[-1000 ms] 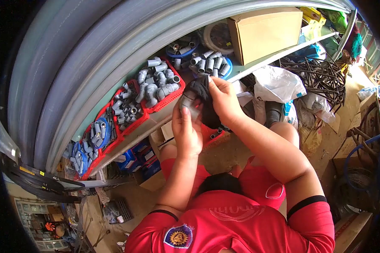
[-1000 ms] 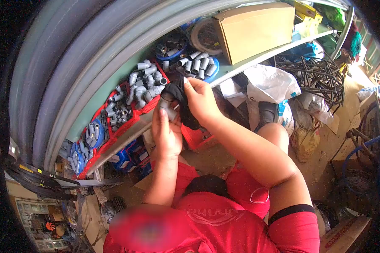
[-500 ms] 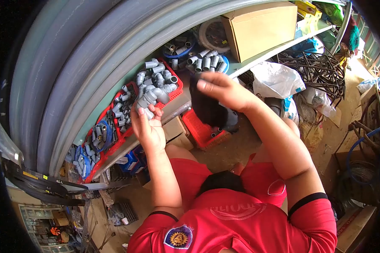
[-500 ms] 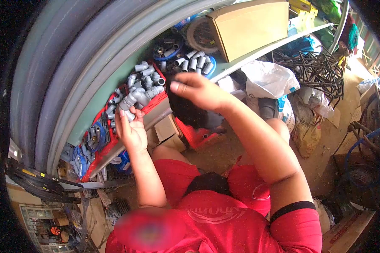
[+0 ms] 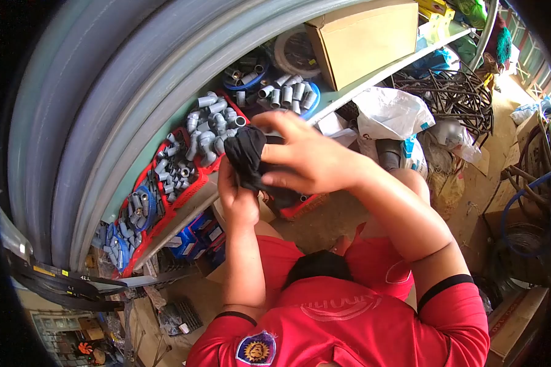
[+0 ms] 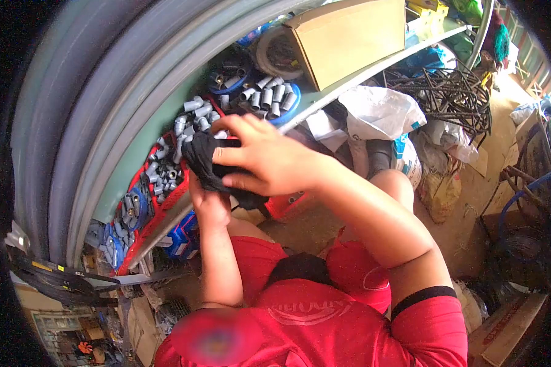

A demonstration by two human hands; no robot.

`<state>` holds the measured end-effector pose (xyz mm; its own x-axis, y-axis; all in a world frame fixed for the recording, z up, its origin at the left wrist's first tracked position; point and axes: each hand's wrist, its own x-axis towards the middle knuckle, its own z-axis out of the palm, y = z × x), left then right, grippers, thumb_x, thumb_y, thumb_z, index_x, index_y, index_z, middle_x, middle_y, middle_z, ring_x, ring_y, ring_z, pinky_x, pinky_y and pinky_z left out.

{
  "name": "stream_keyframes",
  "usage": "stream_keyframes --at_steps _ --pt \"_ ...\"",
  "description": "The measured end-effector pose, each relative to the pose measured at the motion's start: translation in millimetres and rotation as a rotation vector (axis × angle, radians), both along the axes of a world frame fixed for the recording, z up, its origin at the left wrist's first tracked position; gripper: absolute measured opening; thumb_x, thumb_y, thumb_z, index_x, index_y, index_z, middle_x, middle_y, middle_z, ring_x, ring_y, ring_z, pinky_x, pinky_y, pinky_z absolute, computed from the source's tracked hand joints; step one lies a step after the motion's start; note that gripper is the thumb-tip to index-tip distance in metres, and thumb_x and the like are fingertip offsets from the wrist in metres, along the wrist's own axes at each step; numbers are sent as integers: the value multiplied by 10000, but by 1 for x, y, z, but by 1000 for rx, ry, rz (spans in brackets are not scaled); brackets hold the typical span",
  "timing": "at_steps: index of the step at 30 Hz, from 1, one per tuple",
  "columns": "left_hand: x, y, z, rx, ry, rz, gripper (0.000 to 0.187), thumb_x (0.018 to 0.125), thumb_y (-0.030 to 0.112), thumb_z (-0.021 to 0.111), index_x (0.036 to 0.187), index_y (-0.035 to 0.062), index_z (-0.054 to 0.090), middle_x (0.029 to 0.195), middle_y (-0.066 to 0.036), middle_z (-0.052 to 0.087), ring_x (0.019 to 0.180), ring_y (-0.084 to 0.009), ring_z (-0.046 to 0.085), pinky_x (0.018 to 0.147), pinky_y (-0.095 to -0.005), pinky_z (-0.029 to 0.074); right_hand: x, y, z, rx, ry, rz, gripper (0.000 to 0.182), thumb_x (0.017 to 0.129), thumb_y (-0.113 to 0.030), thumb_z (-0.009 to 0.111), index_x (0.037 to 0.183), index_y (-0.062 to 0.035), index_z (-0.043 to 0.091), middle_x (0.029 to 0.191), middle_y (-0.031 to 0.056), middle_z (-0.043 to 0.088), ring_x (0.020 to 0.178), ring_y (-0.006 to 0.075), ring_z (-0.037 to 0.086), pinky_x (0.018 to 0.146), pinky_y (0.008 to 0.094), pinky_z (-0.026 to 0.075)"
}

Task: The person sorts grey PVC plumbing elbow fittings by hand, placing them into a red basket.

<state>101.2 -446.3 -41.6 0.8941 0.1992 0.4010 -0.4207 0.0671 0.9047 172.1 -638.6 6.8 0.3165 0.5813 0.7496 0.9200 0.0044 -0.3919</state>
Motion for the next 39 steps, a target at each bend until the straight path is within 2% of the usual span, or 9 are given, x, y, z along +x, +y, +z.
stream_keyframes --at_steps 11,12,15,19,23,26,31,36,39 --pt "17 -44 -9 26 -40 126 327 1048 209 462 1306 25 378 1287 -130 477 1197 -191 492 1049 -360 406 0 22 -19 71 251 -381 249 929 -263 645 871 -21 647 713 211 625 696 438 625 602 466 492" --pt "17 -46 -9 51 -65 134 301 1045 203 458 1275 18 398 1251 -115 482 1157 -188 499 1029 -355 413 0 21 -19 148 306 -421 324 954 -295 636 782 -21 621 604 176 561 600 323 627 574 428 466" --pt "18 -44 -5 143 -98 87 279 1044 202 453 1248 15 419 1207 -97 486 1119 -187 500 1006 -347 414 1 24 -24 349 677 -417 462 950 -400 635 716 -3 606 613 209 548 580 350 578 569 429 452" --pt "17 -48 -10 -15 -84 19 266 1070 234 449 1255 44 437 1172 -84 497 1013 -164 545 912 -316 466 17 30 -30 816 1203 -226 382 989 -315 629 699 -72 581 625 -33 531 605 74 470 557 269 405" --pt "2 -64 -5 -465 104 -87 409 1065 371 479 1334 66 442 1176 -75 538 1070 -210 593 963 -393 510 77 -10 -56 1063 1592 -157 459 951 -528 575 866 -84 655 694 50 628 612 175 613 565 322 496" --pt "10 -35 -31 -604 59 -147 556 1027 490 496 1408 85 477 1238 -80 569 1218 -261 577 1096 -485 470 74 -18 -37 1165 1332 451 646 937 -554 586 1311 -28 575 1150 145 673 1018 266 661 879 386 543" --pt "24 -47 0 -499 138 -116 634 1062 497 378 1512 51 359 1499 -128 450 1402 -279 414 1183 -448 311 15 14 -22 283 284 70 978 833 -301 784 1593 -65 215 1581 225 282 1470 391 291 1184 444 267" --pt "27 -45 -6 -446 223 -221 555 1064 390 409 1492 40 359 1430 -125 480 1321 -252 482 1077 -426 411 24 10 -24 198 246 -264 411 793 -1 669 1203 -39 658 1104 156 623 1012 391 627 878 424 517" --pt "25 -38 -3 -346 217 -290 508 1049 347 499 1443 35 423 1346 -112 549 1227 -232 563 995 -408 486 33 1 -26 154 190 -124 334 848 -14 656 1181 -5 630 1019 137 643 988 321 644 872 380 508"
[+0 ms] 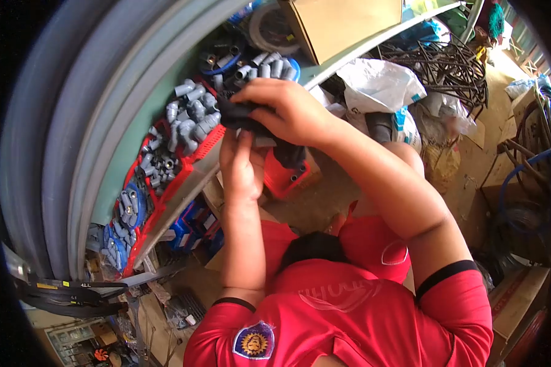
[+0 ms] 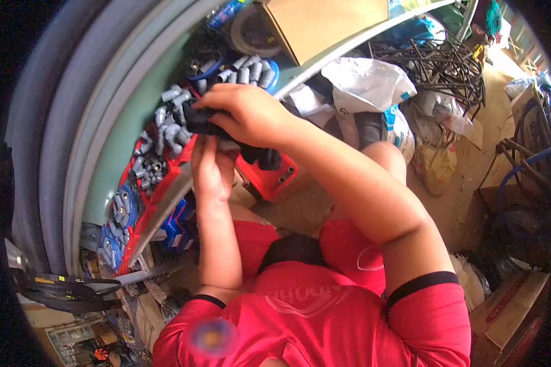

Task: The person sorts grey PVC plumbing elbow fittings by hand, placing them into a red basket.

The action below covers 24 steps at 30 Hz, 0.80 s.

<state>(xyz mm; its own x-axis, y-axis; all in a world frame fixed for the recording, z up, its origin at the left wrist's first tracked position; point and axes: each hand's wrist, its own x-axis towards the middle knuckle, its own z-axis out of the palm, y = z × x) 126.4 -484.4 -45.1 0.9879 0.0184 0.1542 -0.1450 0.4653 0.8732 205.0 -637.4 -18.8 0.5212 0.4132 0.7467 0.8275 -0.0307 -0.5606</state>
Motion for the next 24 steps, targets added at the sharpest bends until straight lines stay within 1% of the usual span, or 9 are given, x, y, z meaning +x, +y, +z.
stream_keyframes --at_steps 2,4,7,8,10,12,16,22,24 --pt "-2 2 3 37 4 18 490 1043 312 530 1434 33 432 1297 -108 581 1190 -226 588 979 -390 503 -6 7 -2 263 351 129 269 900 -90 649 1159 -17 636 977 169 652 967 303 659 846 372 512" --pt "-4 17 -1 -74 -24 -44 466 1038 304 548 1407 33 459 1216 -96 621 1121 -225 626 986 -415 520 -7 -4 6 269 461 116 245 1005 -151 560 1185 12 585 984 131 653 945 166 589 872 336 480" --pt "-5 32 -12 -329 94 112 389 1065 319 481 1313 23 529 1143 -117 647 1032 -225 648 925 -407 567 -2 -4 4 427 572 -120 334 1016 -226 553 1232 27 575 1063 115 661 1016 154 581 915 311 472" --pt "-6 37 -16 -336 86 82 392 1067 316 475 1323 23 523 1152 -120 644 1013 -222 652 905 -396 575 10 -6 6 522 770 78 402 1017 -278 547 1270 34 570 1108 115 663 1055 170 589 949 321 466" --pt "-6 51 -26 -351 65 21 398 1071 310 463 1343 24 512 1169 -126 640 977 -218 660 865 -374 592 9 -21 4 315 597 83 459 1023 -340 528 1285 34 572 1145 125 661 1077 204 598 973 341 461" --pt "-9 39 -18 -204 86 24 425 1073 301 452 1390 19 477 1206 -133 628 933 -208 671 765 -315 584 15 -15 3 82 513 422 494 1026 -378 539 1371 -25 531 1259 132 637 1126 202 606 1021 358 454" --pt "-11 34 -15 -67 164 46 396 1077 271 434 1370 8 477 1152 -106 638 839 -166 639 699 -274 528 2 -7 -1 -316 209 214 514 848 -333 778 1232 -41 601 1128 195 675 1070 336 668 914 389 510" --pt "-15 26 -8 458 -134 232 574 923 82 716 1415 14 427 1204 -106 624 1011 -202 664 835 -310 560 2 2 -6 -207 174 26 474 803 -376 794 1101 -35 655 884 224 703 853 408 696 770 450 537" --pt "-11 33 -8 637 -151 245 677 804 -5 807 1392 -1 471 1238 -141 617 1100 -222 650 893 -348 564 0 6 -6 -205 265 -20 465 799 -383 802 1052 -20 661 850 202 705 822 365 705 733 420 543"
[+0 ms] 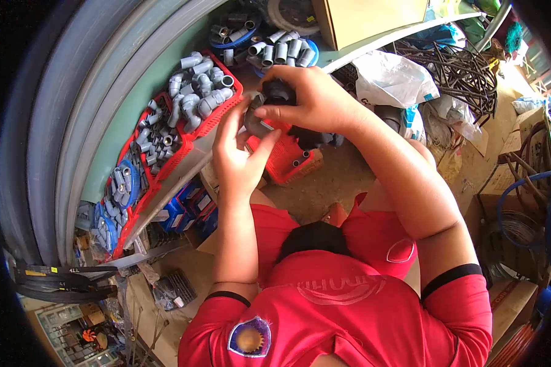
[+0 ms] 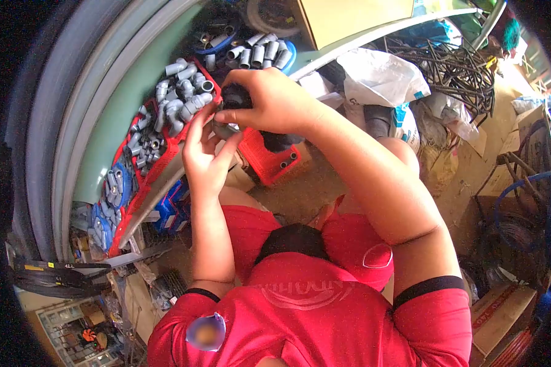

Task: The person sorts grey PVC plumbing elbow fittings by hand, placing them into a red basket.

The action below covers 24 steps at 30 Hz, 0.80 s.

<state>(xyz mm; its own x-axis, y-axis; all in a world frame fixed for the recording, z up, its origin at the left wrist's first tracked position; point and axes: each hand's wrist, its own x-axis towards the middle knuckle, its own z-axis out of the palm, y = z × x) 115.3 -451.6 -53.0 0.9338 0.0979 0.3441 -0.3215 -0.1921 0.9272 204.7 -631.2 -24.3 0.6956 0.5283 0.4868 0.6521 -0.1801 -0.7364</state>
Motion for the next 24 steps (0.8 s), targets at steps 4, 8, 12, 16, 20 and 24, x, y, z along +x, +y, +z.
stream_keyframes --at_steps 4,8,12,16,20,24 --pt "5 0 3 436 -84 91 688 704 0 846 1322 -5 544 1236 -185 610 1111 -319 642 932 -407 542 -6 11 -8 -52 102 -118 469 803 -402 809 1052 -29 670 844 149 721 794 268 722 730 374 554" --pt "7 -3 10 704 -201 155 667 700 23 830 1308 29 556 1236 -180 594 1181 -394 567 996 -462 479 -4 13 -9 -57 267 -191 532 793 -437 809 1061 5 683 857 156 727 813 243 725 756 366 558" --pt "11 5 7 664 -233 137 591 776 60 795 1322 32 570 1150 -177 640 1069 -365 632 924 -442 521 -1 9 -5 -109 301 -164 567 788 -453 808 1069 26 693 858 167 724 798 230 712 757 366 549" --pt "16 16 2 732 -283 143 553 821 75 775 1340 39 586 1060 -179 696 941 -311 700 793 -401 562 2 10 -9 -104 255 -156 520 807 -431 795 1049 22 708 828 153 721 776 211 704 743 359 545" --pt "21 14 5 712 -261 116 586 800 87 801 1345 53 587 1057 -161 696 935 -299 695 792 -398 556 3 11 -11 -55 348 -190 448 832 -387 780 1014 19 725 810 118 728 741 171 699 714 331 549" --pt "23 8 10 770 -332 132 603 773 87 824 1330 60 597 1030 -147 697 895 -293 693 793 -392 553 9 11 -17 16 460 -165 419 847 -361 767 1005 25 727 824 94 740 721 144 696 692 313 553"
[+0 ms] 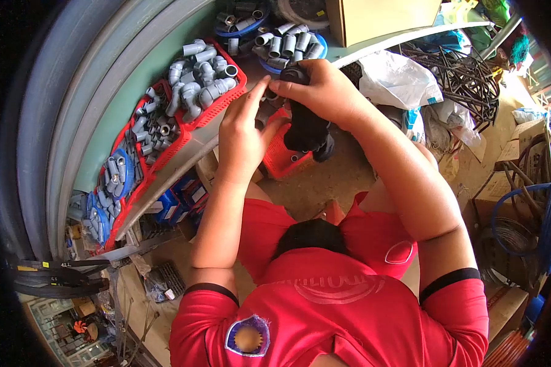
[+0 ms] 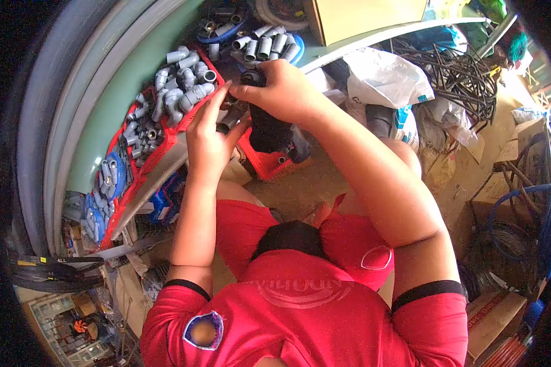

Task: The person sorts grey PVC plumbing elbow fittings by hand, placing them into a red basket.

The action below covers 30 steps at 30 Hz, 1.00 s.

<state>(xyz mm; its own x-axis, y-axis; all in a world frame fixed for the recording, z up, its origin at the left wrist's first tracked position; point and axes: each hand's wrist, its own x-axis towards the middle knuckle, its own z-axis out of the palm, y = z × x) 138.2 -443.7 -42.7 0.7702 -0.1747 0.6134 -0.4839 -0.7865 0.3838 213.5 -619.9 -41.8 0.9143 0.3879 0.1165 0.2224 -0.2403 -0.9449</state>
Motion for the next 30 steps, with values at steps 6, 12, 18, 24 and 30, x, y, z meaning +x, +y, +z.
stream_keyframes --at_steps 6,12,18,24,30 --pt "5 12 -15 -45 4 -12 585 780 57 811 1321 67 590 1025 -126 706 892 -288 697 800 -381 545 1 -2 1 -96 -135 54 433 846 -361 768 1017 33 713 843 114 741 767 155 698 731 324 551" --pt "-1 10 -16 -138 99 -13 496 798 19 783 1248 57 579 982 -113 682 878 -259 685 754 -371 540 0 -2 6 -187 -48 84 464 832 -389 776 1013 33 710 841 129 736 797 166 700 758 337 543" --pt "-4 15 -10 -287 193 -64 509 777 -108 723 1232 47 553 1106 -120 600 995 -232 658 775 -312 612 7 0 -8 -195 -82 -50 458 827 -389 784 989 33 715 823 110 732 771 154 691 735 327 544" --pt "-7 22 -12 -349 18 77 354 803 -120 739 1108 4 610 1022 -82 617 956 -143 653 726 -265 625 -5 7 -2 -63 -73 -63 416 830 -355 788 943 39 715 784 98 721 713 136 665 679 315 538" --pt "-8 21 0 -296 45 260 286 821 -49 762 1072 7 638 932 -101 694 849 -146 691 675 -291 620 -16 18 -3 12 51 -89 405 837 -319 781 994 43 693 810 87 707 721 135 639 678 308 529"
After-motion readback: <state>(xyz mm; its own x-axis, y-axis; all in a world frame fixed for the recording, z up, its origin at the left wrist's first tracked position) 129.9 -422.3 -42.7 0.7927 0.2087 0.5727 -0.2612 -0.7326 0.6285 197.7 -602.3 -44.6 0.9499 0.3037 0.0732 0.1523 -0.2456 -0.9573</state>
